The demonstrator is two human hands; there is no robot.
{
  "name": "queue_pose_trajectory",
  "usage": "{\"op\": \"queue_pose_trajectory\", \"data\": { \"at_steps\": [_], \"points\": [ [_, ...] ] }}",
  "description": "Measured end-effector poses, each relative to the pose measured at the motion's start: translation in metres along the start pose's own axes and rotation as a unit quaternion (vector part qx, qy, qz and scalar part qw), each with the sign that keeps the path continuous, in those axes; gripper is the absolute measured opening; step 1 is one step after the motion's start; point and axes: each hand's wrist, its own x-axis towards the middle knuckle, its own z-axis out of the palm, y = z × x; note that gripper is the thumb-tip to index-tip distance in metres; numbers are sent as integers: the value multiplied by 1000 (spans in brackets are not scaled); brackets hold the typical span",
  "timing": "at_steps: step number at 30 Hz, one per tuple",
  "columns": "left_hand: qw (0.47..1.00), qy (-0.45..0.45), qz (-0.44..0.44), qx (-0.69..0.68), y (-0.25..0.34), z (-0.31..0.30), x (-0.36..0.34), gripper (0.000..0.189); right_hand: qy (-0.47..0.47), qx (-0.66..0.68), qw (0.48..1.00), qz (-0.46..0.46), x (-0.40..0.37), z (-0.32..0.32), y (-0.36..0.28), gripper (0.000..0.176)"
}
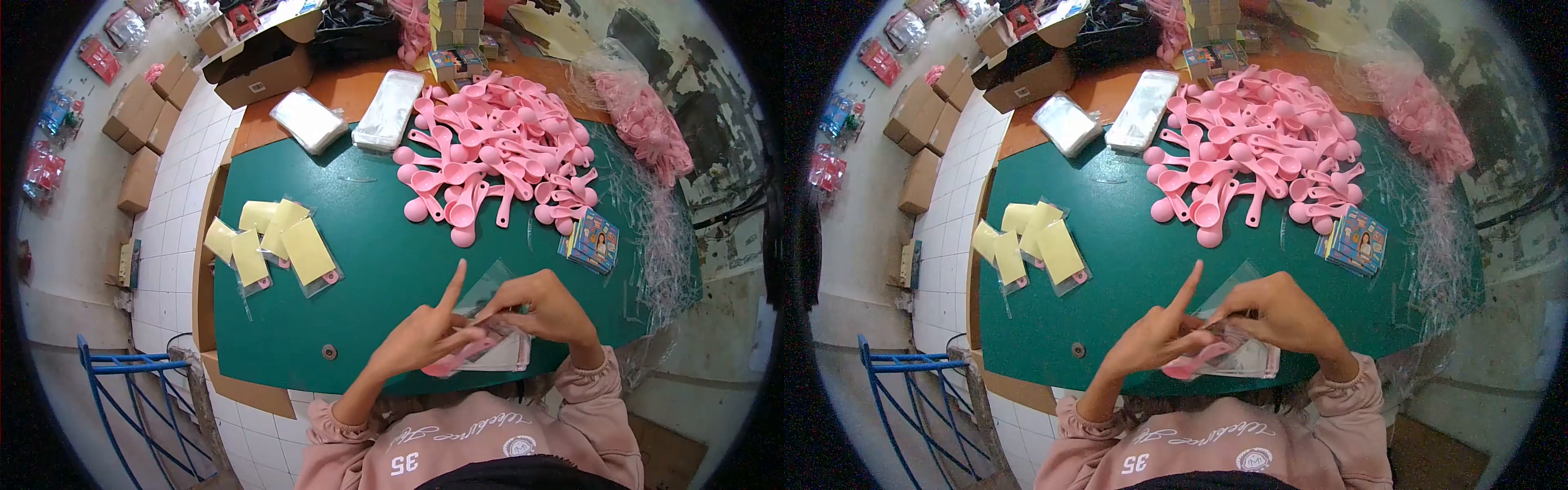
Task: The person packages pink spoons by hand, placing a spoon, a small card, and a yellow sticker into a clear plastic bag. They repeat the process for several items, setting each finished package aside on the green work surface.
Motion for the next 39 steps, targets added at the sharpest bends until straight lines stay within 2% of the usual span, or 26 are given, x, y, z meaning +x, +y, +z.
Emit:
{"op": "queue_pose_trajectory", "data": {
  "at_steps": [1, 2, 3, 4, 5, 7, 8, 11, 15, 17, 18, 19, 20, 21, 23, 24, 25, 27, 29, 32, 36, 38, 39],
  "points": [
    [1000, 0, 1, 0, -7, -5, -4, 82, 25, 3, 999, 24, -1, -2, -2, 12],
    [997, -44, 47, -40, -16, -14, -9, 84, 26, 2, 999, 24, -6, -5, 2, 12],
    [989, -88, 92, -81, -24, -22, -15, 86, 67, 30, 995, 73, -12, -10, 8, 13],
    [982, -97, 55, -155, -30, -28, -22, 77, 108, 60, 985, 122, -15, -11, 11, 14],
    [982, -98, 55, -155, -33, -27, -23, 77, 109, 61, 985, 123, -15, -10, 12, 14],
    [980, 21, 56, -191, -37, -26, -26, 65, 82, 213, 966, 123, -13, -9, 12, 13],
    [978, 39, 39, -202, -33, -27, -27, 57, 82, 212, 966, 122, -12, -9, 13, 13],
    [966, 59, 30, -249, -32, -26, -30, 57, 26, 191, 966, 174, -12, -10, 17, 15],
    [971, 71, 43, -223, -36, -17, -31, 55, 57, 185, 971, 139, -9, 1, 12, 16],
    [968, 222, 41, -107, -33, 0, -28, 55, 137, 52, 984, 100, -7, 5, 6, 16],
    [953, 296, 39, -48, -33, 8, -28, 54, 135, 52, 984, 100, -5, 10, 3, 16],
    [953, 297, 38, -48, -32, 16, -29, 54, 173, 6, 982, 76, -2, 18, -2, 18],
    [951, 237, 39, -195, -32, 23, -30, 55, 211, -41, 975, 53, -1, 24, -5, 21],
    [925, 171, 39, -338, -33, 30, -32, 56, 209, -40, 976, 53, 0, 28, -6, 21],
    [929, 157, 10, -334, -33, 36, -34, 57, 26, -52, 996, -68, 0, 35, -6, 29],
    [917, 164, -5, -364, -31, 37, -34, 58, -35, -26, 997, -63, -2, 36, -5, 35],
    [903, 171, -19, -394, -31, 38, -35, 59, -37, -25, 997, -61, -4, 38, -5, 35],
    [909, 168, -21, -380, -39, 37, -40, 58, -5, -80, 996, -43, -8, 44, -2, 30],
    [954, 148, -50, -257, -46, 36, -47, 55, -11, -101, 994, -47, -9, 52, -2, 27],
    [946, 147, -77, -280, -35, 34, -59, 54, -23, -133, 990, -51, -12, 67, -4, 24],
    [952, 140, -66, -263, -56, 45, -76, 54, -33, -144, 988, -51, -19, 85, -12, 23],
    [860, 113, -114, -484, -35, 40, -82, 56, -42, -149, 987, -53, -22, 90, -16, 24],
    [859, 115, -116, -485, -31, 41, -83, 56, -36, -140, 988, -55, -24, 93, -18, 24]
  ]
}}
